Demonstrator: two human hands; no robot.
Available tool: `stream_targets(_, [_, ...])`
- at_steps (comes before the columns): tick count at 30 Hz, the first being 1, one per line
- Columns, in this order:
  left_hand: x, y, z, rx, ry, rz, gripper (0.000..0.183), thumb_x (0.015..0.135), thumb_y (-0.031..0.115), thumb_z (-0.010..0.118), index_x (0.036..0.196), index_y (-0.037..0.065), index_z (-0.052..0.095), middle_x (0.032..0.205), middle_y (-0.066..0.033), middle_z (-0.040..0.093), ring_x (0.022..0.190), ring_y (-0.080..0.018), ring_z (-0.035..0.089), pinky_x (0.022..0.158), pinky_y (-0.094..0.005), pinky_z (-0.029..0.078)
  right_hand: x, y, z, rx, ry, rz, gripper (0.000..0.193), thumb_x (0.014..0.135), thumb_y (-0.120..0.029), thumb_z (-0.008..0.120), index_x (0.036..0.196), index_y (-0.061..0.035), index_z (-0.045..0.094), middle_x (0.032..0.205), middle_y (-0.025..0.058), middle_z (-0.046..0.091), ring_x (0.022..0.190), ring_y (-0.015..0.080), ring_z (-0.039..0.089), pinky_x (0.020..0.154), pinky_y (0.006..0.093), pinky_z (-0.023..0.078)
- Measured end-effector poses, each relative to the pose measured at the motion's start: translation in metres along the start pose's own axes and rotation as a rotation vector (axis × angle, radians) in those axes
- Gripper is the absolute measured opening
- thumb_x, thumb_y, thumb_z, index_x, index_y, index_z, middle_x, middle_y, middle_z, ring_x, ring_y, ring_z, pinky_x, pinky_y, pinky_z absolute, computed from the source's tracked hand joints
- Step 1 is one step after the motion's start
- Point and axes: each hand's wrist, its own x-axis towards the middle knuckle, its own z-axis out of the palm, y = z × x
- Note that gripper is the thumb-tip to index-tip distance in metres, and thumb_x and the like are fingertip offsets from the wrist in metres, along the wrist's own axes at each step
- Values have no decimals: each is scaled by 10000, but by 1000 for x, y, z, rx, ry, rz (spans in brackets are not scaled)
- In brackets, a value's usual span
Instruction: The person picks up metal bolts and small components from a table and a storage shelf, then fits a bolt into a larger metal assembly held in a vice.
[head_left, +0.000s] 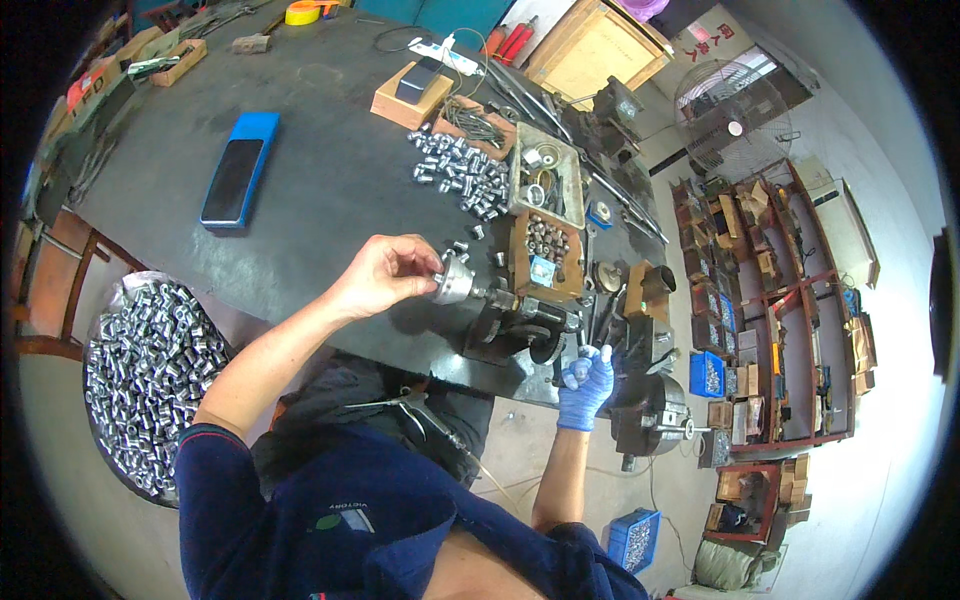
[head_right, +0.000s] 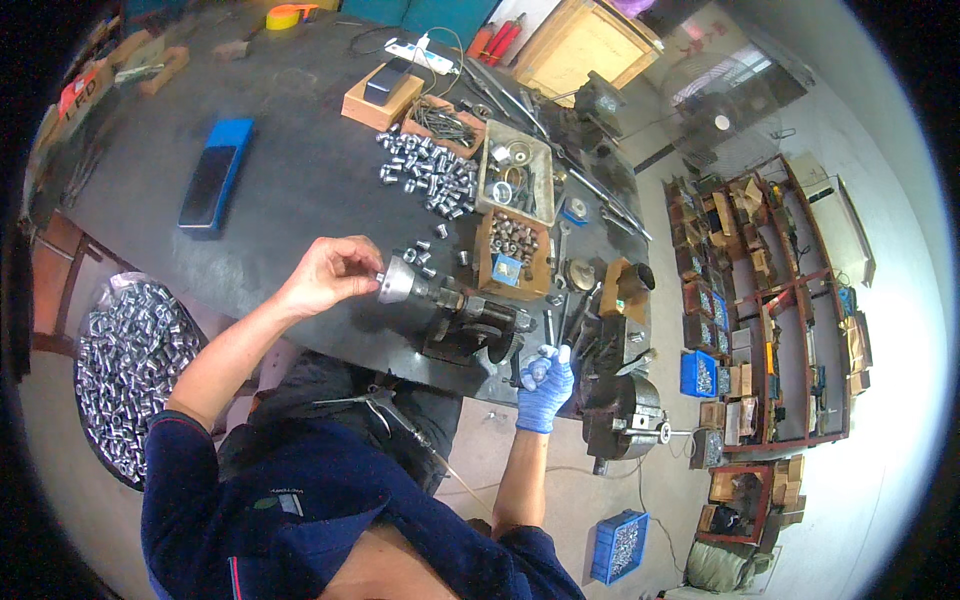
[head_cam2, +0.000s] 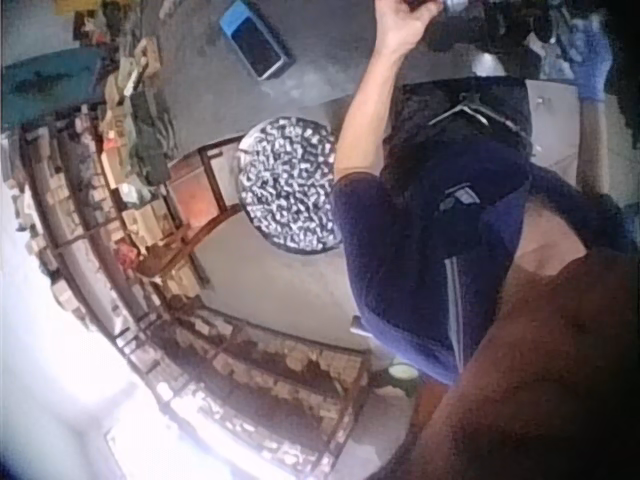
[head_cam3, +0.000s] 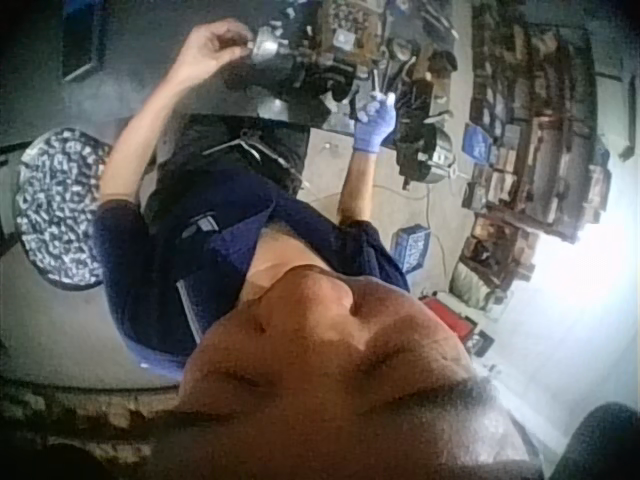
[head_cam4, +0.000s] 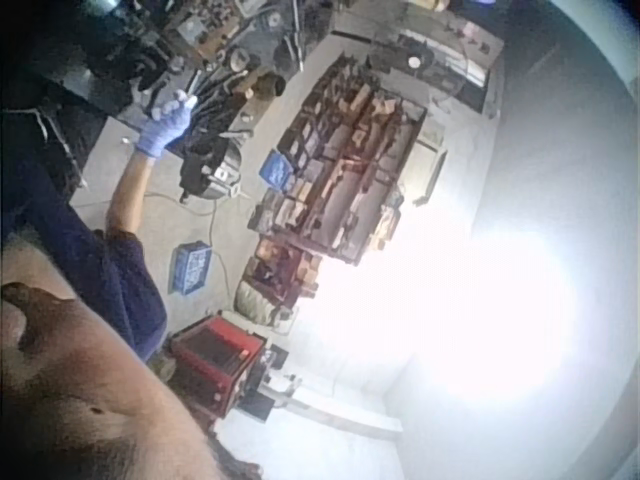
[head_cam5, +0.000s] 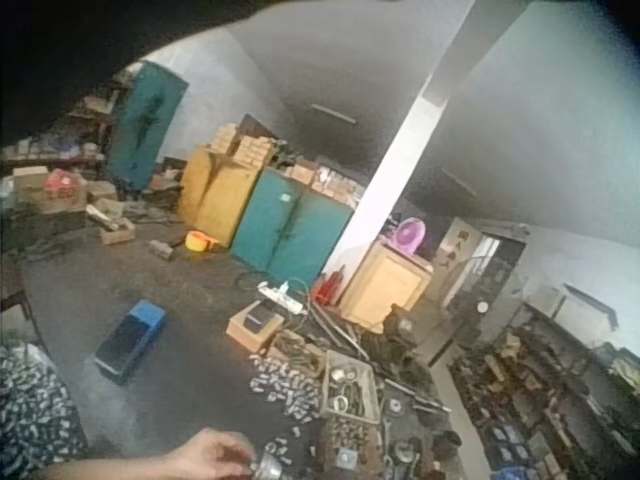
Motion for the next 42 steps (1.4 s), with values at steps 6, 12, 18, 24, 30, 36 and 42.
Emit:
stream_targets(6, [-4,6,13,-29,130,-162,84,833,20,575,892,-37,563,740,-44,574,621,-89,544,555,-228,461,20,17,-4,58,36,145,382,908,-364,469,803,-19,596,475,-10,449,348,66,338,277,194,228])
stream_targets(12, [-3,9,17,-38,192,-241,150,852,92,578,870,-56,562,676,-54,559,556,-91,522,463,-220,443,85,47,14,-80,187,39,242,881,-333,534,832,-99,574,651,-7,564,452,77,462,333,185,324])
stream_targets(18, [0,11,10,-132,145,-251,168,828,112,611,852,-51,578,673,-60,560,572,-106,541,449,-219,450,97,-18,57,-39,-6,-134,227,893,-281,531,795,-77,550,582,-14,498,389,45,374,328,185,285])
stream_targets(24, [-4,11,3,-197,161,-303,183,816,126,621,845,-51,582,674,-67,565,573,-117,551,445,-221,454,17,-34,34,104,-279,-211,333,919,-331,467,835,-28,578,565,7,512,385,46,380,318,189,297])
stream_targets(30, [-1,12,1,-193,159,-295,174,813,117,617,840,-52,582,662,-71,565,560,-123,553,450,-226,451,22,24,-17,-26,94,13,308,876,-353,532,834,-54,595,583,-16,507,440,68,432,333,215,283])
stream_targets(36, [-22,27,-30,33,214,-286,151,800,101,617,833,-43,586,655,-68,571,530,-113,542,446,-220,425,112,21,13,-288,121,-142,269,855,-331,580,763,-79,592,543,-28,498,388,52,400,331,199,281])
stream_targets(42, [-150,62,-120,621,530,-367,94,780,38,591,795,-48,558,656,-67,572,509,-97,510,437,-222,401,67,-27,49,91,-103,-297,210,896,-229,519,827,-33,546,553,-5,488,393,46,388,327,188,310])
